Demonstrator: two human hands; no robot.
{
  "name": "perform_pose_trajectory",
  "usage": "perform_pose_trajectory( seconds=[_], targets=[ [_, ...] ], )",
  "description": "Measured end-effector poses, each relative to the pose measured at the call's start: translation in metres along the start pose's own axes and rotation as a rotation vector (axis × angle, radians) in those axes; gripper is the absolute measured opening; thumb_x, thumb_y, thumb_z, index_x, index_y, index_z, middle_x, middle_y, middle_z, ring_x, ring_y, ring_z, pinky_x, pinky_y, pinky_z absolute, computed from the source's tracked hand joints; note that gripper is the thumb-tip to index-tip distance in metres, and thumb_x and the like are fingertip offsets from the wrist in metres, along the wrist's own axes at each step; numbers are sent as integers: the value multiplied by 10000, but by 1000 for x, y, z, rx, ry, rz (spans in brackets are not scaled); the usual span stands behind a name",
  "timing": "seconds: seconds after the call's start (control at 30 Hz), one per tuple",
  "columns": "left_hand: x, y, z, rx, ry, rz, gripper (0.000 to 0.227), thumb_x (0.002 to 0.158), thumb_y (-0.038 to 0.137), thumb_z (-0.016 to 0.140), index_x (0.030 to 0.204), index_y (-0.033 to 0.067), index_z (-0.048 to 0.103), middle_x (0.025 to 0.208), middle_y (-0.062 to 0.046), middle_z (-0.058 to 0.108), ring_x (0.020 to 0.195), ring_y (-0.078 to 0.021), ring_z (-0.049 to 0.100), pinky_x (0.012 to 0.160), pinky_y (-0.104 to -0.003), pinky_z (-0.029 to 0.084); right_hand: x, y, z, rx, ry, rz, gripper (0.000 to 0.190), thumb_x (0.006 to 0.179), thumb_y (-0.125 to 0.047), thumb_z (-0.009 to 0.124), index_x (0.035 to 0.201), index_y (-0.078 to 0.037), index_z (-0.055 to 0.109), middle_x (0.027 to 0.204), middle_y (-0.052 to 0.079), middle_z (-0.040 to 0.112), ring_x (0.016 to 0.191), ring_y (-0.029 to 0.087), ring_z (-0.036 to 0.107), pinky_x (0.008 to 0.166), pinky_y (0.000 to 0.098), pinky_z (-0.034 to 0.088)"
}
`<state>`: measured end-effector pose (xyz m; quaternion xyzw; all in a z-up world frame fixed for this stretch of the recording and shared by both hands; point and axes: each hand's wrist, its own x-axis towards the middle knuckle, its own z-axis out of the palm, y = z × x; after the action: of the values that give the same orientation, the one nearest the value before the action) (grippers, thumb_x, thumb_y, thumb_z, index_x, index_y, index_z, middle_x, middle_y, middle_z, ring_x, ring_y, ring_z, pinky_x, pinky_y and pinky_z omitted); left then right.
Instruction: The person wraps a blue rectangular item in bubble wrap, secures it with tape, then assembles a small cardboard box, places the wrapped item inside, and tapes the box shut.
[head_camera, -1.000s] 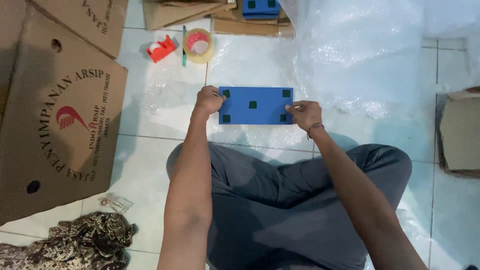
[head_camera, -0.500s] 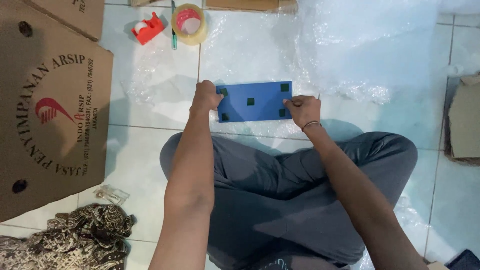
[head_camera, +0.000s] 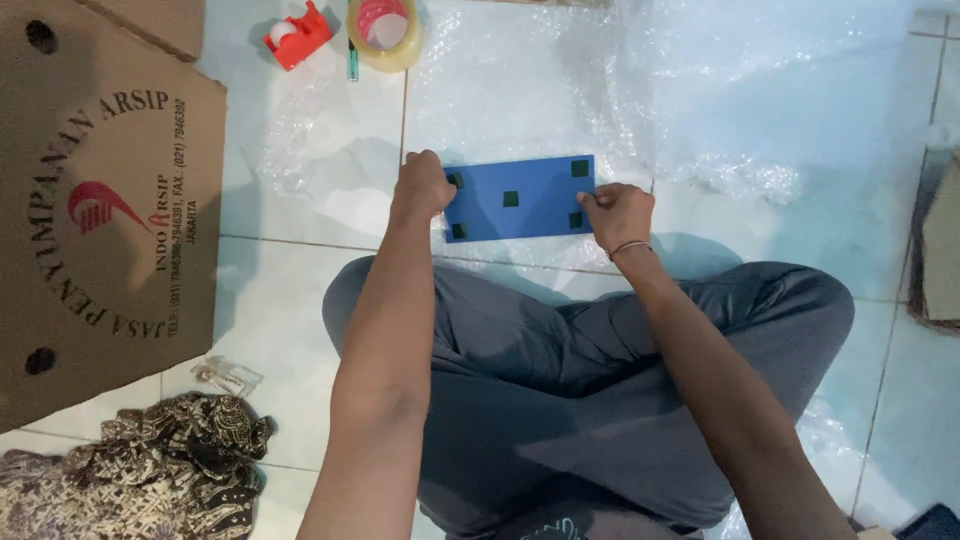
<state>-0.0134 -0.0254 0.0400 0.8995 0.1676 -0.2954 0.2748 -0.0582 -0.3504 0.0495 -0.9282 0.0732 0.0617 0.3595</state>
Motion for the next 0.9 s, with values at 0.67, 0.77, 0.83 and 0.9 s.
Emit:
perform_pose_trajectory(
  seconds=[0.67, 0.77, 0.83, 0.9],
  targets=[
    [-80, 59, -81, 155, -48, 303, 208, 966, 209, 705, 1112, 65, 738, 1160, -275, 626, 1113, -503, 660, 938, -578, 525, -43, -5, -13, -525, -140, -811, 422, 834, -440, 787, 1142, -156, 736, 1153, 82, 588, 1124, 307, 593, 955, 465, 426],
    [-92, 47, -96, 156, -115, 327, 240, 966, 218, 708, 1139, 59, 751, 1095, -263, 654, 1124, -497, 654, 929, -576, 537, -47, 3, -12, -651, -231, -781, 409, 913, -531, 693, 1169, -213, 709, 1214, 48, 538, 1179, 276, 552, 995, 452, 387],
    [-97, 34, -107, 176, -144, 334, 256, 958, 211, 717, 1141, 37, 760, 1068, -277, 684, 1141, -501, 649, 942, -590, 532, -48, 4, -11, -670, -257, -765, 397, 938, -541, 659, 1176, -226, 701, 1237, 39, 522, 1206, 266, 544, 1007, 444, 379],
    [-97, 14, -118, 103, -193, 309, 257, 972, 225, 687, 1122, 30, 762, 1044, -253, 728, 1171, -447, 629, 916, -564, 557, -48, 2, -11, -712, -289, -741, 418, 943, -546, 632, 1211, -231, 683, 1275, 40, 512, 1235, 276, 550, 1045, 469, 393]
  ],
)
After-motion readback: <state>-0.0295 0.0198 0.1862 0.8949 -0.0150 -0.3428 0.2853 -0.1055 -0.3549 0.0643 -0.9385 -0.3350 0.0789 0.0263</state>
